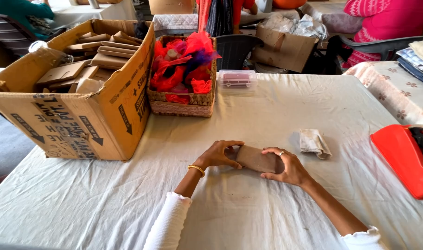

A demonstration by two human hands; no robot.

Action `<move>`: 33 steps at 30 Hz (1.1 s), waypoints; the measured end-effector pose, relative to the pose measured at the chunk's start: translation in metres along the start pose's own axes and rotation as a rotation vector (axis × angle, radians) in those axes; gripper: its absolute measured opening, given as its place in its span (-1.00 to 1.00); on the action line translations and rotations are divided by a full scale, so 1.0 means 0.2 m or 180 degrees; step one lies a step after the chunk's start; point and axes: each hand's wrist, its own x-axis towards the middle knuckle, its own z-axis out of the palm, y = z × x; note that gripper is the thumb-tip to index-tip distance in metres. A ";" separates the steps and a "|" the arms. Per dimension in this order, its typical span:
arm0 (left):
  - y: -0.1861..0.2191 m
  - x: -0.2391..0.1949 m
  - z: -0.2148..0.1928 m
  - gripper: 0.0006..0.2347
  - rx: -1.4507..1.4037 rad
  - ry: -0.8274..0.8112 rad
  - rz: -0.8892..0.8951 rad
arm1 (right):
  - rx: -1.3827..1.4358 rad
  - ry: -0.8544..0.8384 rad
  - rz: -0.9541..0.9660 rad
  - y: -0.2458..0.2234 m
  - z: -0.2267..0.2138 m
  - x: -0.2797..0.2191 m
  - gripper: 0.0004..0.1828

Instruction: The recorder folds cardboard inserts, wraps decorative red items in mesh, and places them into plastic display boxes.

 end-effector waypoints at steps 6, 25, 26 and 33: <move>0.02 -0.01 -0.01 -0.19 0.0494 0.0214 0.0205 | 0.0160 0.0121 0.0053 0.07 0.01 0.02 -0.15; -0.15 0.18 -0.67 -0.76 0.2009 0.3064 0.0699 | 0.0334 -0.0061 0.0198 0.13 0.03 0.05 -0.01; -0.15 0.21 -0.76 -0.81 0.2454 0.3106 0.0586 | 0.0439 -0.0083 0.0250 0.13 0.03 0.05 0.00; -0.31 0.45 -1.21 -0.79 0.3989 0.3577 -0.0861 | 0.0228 -0.0094 0.0356 0.10 0.03 0.04 -0.04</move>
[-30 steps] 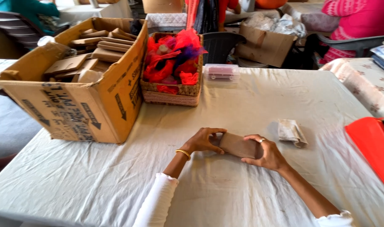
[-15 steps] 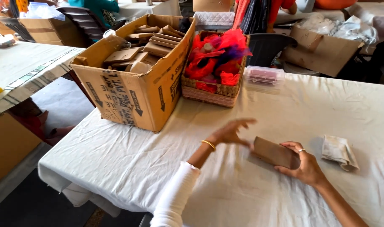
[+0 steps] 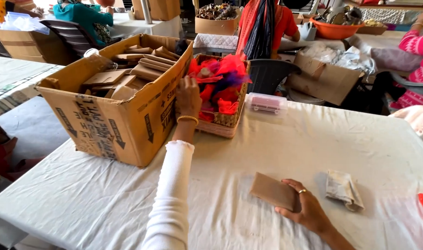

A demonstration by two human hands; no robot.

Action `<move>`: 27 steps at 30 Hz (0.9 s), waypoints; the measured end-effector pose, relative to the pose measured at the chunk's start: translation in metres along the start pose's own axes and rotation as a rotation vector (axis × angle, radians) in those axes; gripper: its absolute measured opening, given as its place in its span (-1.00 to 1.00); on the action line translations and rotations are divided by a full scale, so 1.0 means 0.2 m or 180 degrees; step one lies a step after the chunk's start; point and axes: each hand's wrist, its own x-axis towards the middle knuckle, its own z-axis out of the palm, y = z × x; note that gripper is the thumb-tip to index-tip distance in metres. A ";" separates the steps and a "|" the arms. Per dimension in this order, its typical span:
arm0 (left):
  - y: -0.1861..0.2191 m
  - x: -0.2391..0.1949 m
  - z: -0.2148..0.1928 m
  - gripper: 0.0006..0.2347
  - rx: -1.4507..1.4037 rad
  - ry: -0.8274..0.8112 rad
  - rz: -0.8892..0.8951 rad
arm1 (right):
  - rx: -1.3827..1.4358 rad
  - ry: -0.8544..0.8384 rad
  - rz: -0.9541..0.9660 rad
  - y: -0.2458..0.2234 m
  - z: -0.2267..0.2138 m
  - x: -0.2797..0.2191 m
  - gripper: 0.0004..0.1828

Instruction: The recorder folds cardboard inserts, wraps decorative red items in mesh, and places them into plastic display boxes.

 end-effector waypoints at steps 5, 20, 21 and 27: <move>-0.04 0.03 -0.06 -0.84 0.0086 0.0173 -0.0420 | -0.0167 -0.0094 0.0237 -0.03 -0.01 0.00 -0.03; -0.08 0.41 -0.36 -0.96 -0.0399 0.1159 0.0123 | -0.0263 -0.0267 0.0492 -0.06 -0.01 -0.01 0.00; -0.08 0.42 -0.42 -0.97 -0.0417 0.1211 0.0190 | -0.0255 -0.0271 0.0483 -0.07 -0.01 -0.02 -0.01; -0.15 0.54 -0.38 -0.98 -0.1091 0.1177 -0.0221 | -0.0464 -0.0149 0.0214 -0.06 -0.01 -0.02 -0.05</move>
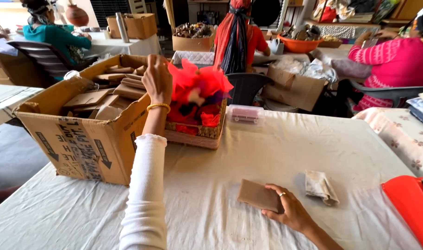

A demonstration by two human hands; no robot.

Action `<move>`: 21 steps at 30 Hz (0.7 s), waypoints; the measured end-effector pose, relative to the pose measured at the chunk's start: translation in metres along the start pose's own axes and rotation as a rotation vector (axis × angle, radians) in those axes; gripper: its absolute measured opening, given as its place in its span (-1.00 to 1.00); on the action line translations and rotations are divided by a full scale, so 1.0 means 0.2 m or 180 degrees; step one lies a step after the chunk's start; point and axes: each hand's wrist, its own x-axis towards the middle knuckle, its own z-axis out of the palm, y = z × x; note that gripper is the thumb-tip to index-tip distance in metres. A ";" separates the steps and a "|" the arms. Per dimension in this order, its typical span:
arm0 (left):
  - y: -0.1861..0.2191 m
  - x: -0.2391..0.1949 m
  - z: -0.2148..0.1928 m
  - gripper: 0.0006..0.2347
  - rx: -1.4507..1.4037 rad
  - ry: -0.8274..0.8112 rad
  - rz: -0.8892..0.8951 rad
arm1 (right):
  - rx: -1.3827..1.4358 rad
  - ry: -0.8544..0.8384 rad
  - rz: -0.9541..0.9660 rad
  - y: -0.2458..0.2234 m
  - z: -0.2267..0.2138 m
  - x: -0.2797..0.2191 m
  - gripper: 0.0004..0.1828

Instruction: The recorder folds cardboard inserts, wraps decorative red items in mesh, and places them into plastic display boxes.

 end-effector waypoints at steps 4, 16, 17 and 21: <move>0.09 0.11 -0.10 -0.98 -0.0220 0.0161 -0.0226 | 0.0061 -0.0091 0.0118 0.00 -0.01 -0.01 -0.05; 0.27 0.27 -0.29 -0.96 -0.1423 0.0587 0.0009 | -0.0168 0.0544 -0.1026 0.08 0.04 0.05 0.05; 0.34 0.23 -0.34 -0.94 -0.1778 0.0377 0.0145 | 0.0025 0.0727 -0.0811 0.10 0.05 0.07 0.08; 0.62 -0.12 -0.51 -0.79 -0.0479 -0.0065 0.2167 | 0.0364 0.0975 0.0225 -0.06 -0.02 0.29 0.18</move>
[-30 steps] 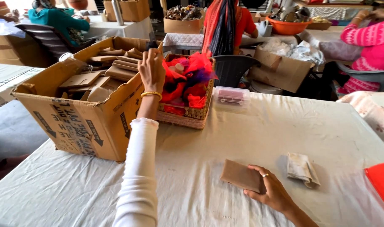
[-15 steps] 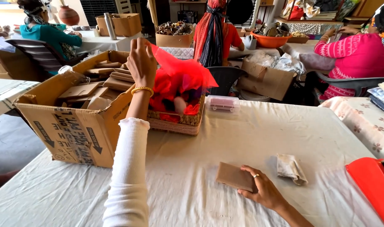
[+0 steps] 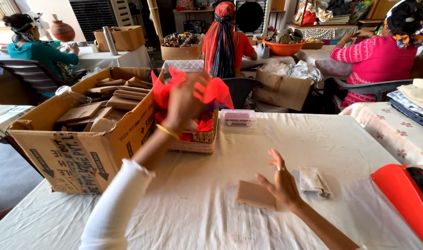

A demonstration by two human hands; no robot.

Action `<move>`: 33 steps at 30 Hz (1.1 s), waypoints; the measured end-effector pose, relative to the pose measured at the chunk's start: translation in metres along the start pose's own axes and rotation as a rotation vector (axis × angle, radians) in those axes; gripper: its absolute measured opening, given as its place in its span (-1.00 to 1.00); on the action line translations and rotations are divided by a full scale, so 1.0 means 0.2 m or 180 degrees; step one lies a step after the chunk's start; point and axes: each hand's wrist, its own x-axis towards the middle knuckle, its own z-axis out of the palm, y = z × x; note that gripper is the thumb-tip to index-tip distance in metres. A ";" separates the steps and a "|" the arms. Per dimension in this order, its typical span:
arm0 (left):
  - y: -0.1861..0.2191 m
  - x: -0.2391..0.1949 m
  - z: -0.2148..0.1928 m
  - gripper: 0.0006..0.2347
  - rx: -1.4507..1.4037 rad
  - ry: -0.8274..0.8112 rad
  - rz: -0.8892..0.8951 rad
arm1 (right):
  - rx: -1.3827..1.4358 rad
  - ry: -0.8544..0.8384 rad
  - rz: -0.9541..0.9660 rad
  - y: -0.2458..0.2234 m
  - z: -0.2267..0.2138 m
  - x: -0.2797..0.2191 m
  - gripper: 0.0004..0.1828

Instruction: The recorder folds cardboard inserts, wraps decorative red items in mesh, and places them into plastic display boxes.

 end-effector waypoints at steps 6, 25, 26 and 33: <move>1.03 -0.59 -0.01 -0.66 -0.1456 -0.0622 0.2658 | 0.0116 0.0814 -0.0844 -0.33 -0.04 0.19 0.05; 0.01 -0.80 1.26 -0.43 0.0115 -0.2879 -0.1509 | 0.2159 0.0749 0.0302 0.25 -0.39 0.47 -0.77; 0.01 -0.90 1.41 -0.44 0.0044 -0.2995 -0.1564 | 0.2000 0.0682 0.0393 0.26 -0.38 0.45 -0.79; 0.10 -0.76 1.43 -0.44 0.0472 -0.4421 -0.1511 | 0.1403 0.0277 0.0819 0.25 -0.22 0.39 -0.84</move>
